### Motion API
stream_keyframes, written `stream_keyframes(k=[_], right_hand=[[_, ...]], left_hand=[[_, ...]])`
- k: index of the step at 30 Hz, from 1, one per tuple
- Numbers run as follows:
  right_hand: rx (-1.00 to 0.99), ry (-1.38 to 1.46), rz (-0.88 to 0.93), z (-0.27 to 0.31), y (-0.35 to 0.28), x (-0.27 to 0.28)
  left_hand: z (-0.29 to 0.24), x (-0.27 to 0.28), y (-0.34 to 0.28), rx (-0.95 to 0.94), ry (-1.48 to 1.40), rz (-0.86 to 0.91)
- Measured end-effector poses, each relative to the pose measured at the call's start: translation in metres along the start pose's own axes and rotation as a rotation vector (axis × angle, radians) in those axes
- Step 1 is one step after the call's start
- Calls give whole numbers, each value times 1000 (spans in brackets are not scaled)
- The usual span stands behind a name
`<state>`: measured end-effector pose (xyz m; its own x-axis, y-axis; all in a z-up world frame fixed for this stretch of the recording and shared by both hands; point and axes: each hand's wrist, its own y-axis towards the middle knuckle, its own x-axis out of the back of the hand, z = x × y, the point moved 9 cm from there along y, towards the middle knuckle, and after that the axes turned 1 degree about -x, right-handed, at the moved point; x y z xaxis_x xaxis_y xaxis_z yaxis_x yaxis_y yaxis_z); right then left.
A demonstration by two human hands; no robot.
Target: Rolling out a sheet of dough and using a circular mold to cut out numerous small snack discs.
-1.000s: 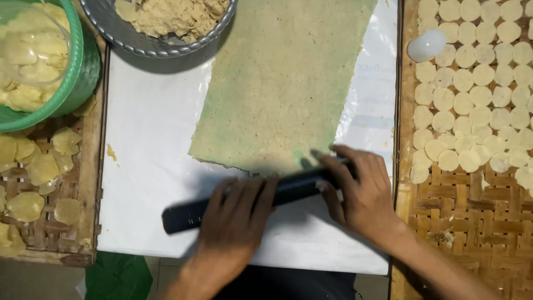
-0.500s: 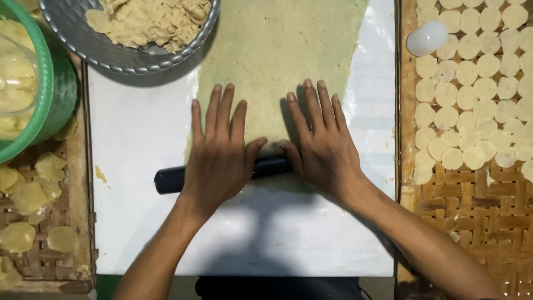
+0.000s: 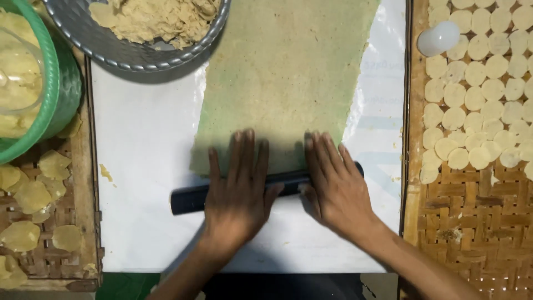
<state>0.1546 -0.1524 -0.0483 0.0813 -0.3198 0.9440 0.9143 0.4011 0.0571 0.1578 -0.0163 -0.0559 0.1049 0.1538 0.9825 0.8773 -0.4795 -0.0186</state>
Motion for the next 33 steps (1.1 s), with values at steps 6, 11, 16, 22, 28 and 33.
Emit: stream_keyframes(k=[6,11,16,22,28,33], right_hand=[[-54,-87,75,-16,41,1],[-40,-88,-6,0,-29,-20],[9,-64,-1,24,-84,-18],[-42,146,-58,31,-82,5],[-17,177,-208,19,-36,41],[-105,61,-186,2,26,41]], left_hand=[[20,28,47,-21,-74,-93],[-6,-3,-11,37,31,-13],[-34,-9,-68,-26,11,-83],[-29,21,-76,-66,-191,-167],[-19,76,-38,-273,-84,-165],[26,75,14,-260,-53,-157]])
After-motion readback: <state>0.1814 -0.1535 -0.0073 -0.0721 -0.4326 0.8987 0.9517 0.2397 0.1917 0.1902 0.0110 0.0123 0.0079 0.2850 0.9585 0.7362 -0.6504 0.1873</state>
